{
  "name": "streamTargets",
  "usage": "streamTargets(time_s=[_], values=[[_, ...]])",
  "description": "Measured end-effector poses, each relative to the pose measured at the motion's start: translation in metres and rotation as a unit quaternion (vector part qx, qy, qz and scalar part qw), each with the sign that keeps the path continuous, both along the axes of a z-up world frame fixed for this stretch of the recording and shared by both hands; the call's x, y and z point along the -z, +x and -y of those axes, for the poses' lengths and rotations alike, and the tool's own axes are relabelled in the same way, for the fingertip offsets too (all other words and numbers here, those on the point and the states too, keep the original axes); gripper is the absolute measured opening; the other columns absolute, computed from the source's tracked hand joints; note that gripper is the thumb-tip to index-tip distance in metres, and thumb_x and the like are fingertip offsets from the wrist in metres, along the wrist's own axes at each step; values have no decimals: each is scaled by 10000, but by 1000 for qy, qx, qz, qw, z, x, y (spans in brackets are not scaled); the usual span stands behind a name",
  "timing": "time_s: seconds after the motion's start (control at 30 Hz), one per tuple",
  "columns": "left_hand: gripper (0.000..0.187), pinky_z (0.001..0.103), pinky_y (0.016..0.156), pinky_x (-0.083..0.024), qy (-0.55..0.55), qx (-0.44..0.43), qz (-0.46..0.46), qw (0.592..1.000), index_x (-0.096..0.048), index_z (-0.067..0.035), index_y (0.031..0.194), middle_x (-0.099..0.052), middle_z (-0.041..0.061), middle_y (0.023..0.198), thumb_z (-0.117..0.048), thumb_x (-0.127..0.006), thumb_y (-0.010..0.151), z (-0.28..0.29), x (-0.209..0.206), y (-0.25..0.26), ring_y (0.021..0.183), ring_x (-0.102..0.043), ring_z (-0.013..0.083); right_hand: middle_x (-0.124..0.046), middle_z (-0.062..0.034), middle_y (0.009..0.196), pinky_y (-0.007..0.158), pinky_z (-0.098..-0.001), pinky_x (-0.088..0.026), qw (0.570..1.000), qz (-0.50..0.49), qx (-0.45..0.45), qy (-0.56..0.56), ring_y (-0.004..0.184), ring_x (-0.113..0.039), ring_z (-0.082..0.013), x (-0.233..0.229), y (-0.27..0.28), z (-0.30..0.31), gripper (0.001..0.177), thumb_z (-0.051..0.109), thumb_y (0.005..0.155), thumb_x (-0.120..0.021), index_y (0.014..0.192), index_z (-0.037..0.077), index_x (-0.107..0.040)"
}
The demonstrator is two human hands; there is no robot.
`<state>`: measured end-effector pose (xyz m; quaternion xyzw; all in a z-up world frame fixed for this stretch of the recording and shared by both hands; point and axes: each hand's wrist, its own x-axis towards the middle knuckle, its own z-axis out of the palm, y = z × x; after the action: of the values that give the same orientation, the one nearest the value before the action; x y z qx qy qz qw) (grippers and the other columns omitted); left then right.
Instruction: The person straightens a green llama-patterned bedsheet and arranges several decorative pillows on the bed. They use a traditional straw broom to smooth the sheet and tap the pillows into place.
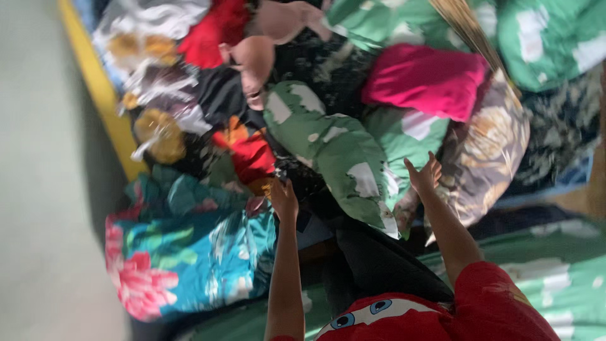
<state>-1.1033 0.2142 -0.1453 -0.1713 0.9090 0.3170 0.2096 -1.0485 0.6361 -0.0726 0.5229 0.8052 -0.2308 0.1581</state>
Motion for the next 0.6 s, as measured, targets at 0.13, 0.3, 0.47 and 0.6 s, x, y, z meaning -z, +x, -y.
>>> streamTargets(time_s=[0.13,0.3,0.47,0.6], values=[[707,503,1202,-279,56,94,21,994,-366,-65,1582,-389,182,1618,-539,-410,1060,-52,23,-64,1505,-305,383,-234,-173,1609,1155,-702,-215,998,-27,56,24,1500,-173,-443,21,35,-28,1143,711,770,-766,1644,234,-202],[719,494,1214,-296,103,209,55,971,-339,-92,1596,-375,151,1621,-555,-393,1049,-115,33,-90,1496,-344,366,-207,-163,1656,1139,-716,-245,977,81,187,57,1531,-164,-425,49,94,-57,1204,681,713,-813,1652,271,-181],[745,509,1224,-281,135,309,62,940,-340,-94,1606,-338,153,1652,-585,-392,1047,-154,39,-75,1521,-289,401,-66,-200,1641,1051,-733,-245,930,189,299,104,1459,-100,-465,53,163,-71,1426,652,596,-935,1624,214,-49],[740,531,1212,-255,142,321,127,928,-336,-87,1599,-305,174,1650,-582,-377,1050,-177,48,-72,1514,-270,392,-213,-178,1642,1128,-552,-406,867,209,452,9,1455,-342,-432,66,190,-84,1530,544,548,-929,1701,244,31]])
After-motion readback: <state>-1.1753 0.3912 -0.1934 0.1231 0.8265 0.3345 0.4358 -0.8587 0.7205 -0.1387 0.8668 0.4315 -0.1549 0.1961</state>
